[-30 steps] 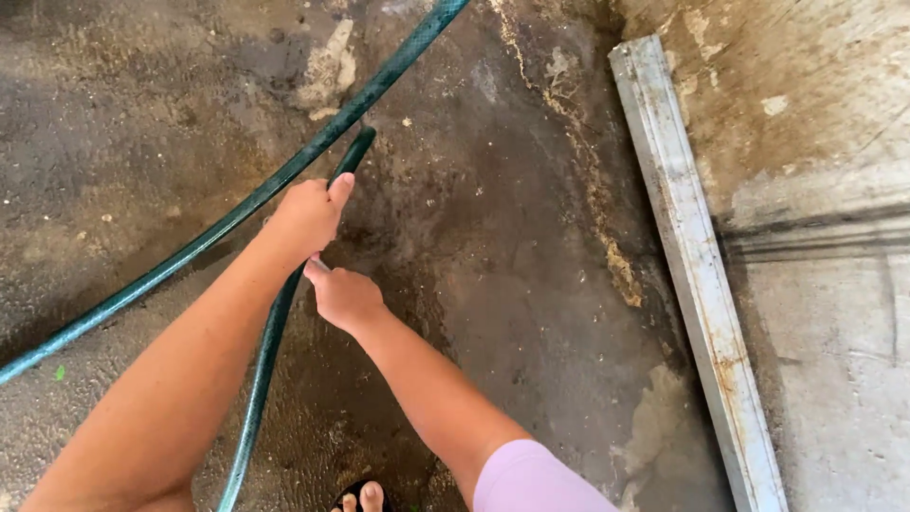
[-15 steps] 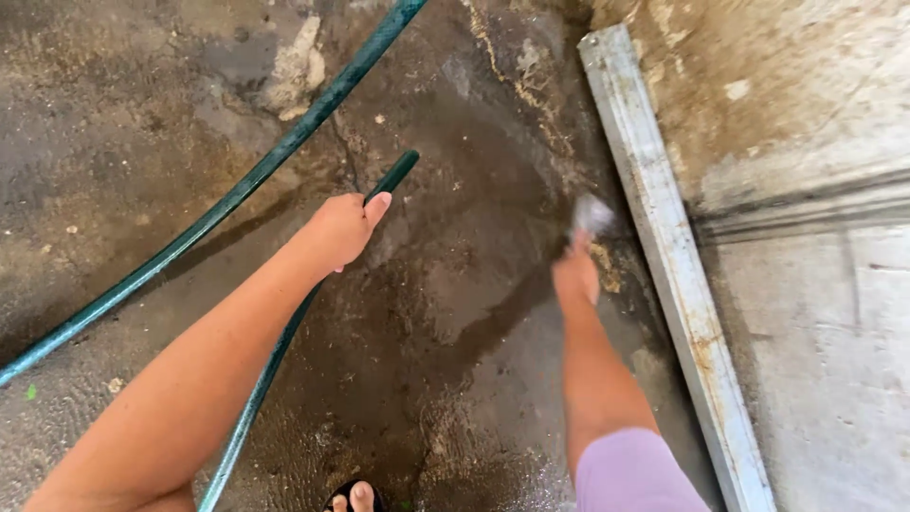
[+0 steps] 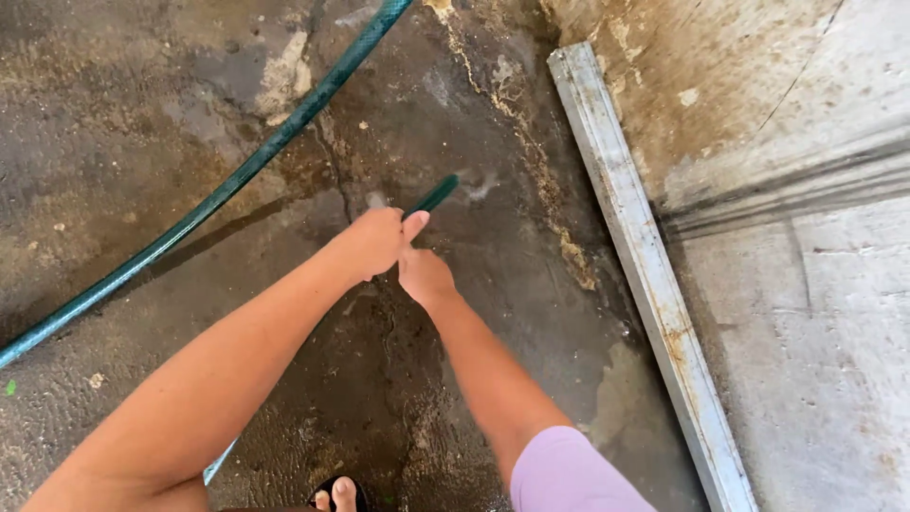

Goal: Cleaning a concrete floor using a hose, brush, broom, and dustpan.

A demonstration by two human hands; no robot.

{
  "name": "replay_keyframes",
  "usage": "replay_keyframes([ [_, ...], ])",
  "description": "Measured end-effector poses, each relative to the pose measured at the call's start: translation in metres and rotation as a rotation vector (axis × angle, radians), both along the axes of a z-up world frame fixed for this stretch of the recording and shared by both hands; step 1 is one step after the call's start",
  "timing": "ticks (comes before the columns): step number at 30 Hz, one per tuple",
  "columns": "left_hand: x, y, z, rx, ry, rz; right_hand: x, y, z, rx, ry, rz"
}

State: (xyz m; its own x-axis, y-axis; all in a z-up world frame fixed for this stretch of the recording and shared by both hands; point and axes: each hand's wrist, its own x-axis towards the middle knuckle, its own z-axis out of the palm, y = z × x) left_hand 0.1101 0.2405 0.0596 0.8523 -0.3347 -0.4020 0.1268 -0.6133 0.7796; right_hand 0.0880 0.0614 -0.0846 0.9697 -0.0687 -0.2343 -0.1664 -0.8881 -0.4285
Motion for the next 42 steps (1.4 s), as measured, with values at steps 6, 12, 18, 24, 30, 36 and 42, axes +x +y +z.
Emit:
replay_keyframes([
  [6,-0.018,-0.029,0.026,-0.083,0.121,-0.050,0.012,-0.104,0.029,-0.316,0.167,0.150],
  [12,-0.017,-0.057,0.039,-0.033,0.146,-0.168,-0.117,-0.321,-0.046,-0.211,-0.051,-0.399],
  [18,-0.031,-0.085,0.049,-0.057,0.149,-0.187,-0.178,-0.345,-0.098,-0.190,-0.201,-0.847],
  [24,-0.059,-0.132,0.033,-0.035,0.146,-0.362,-0.103,-0.205,-0.060,0.155,-0.148,-0.798],
  [30,-0.086,-0.175,0.006,-0.041,0.109,-0.424,-0.096,-0.181,-0.006,0.299,0.001,-0.174],
  [36,-0.094,-0.194,0.007,-0.003,0.176,-0.433,-0.145,-0.252,0.041,-0.156,0.153,-0.512],
  [42,-0.112,-0.218,0.034,0.020,0.168,-0.470,-0.127,-0.317,0.007,-0.346,0.061,-0.315],
])
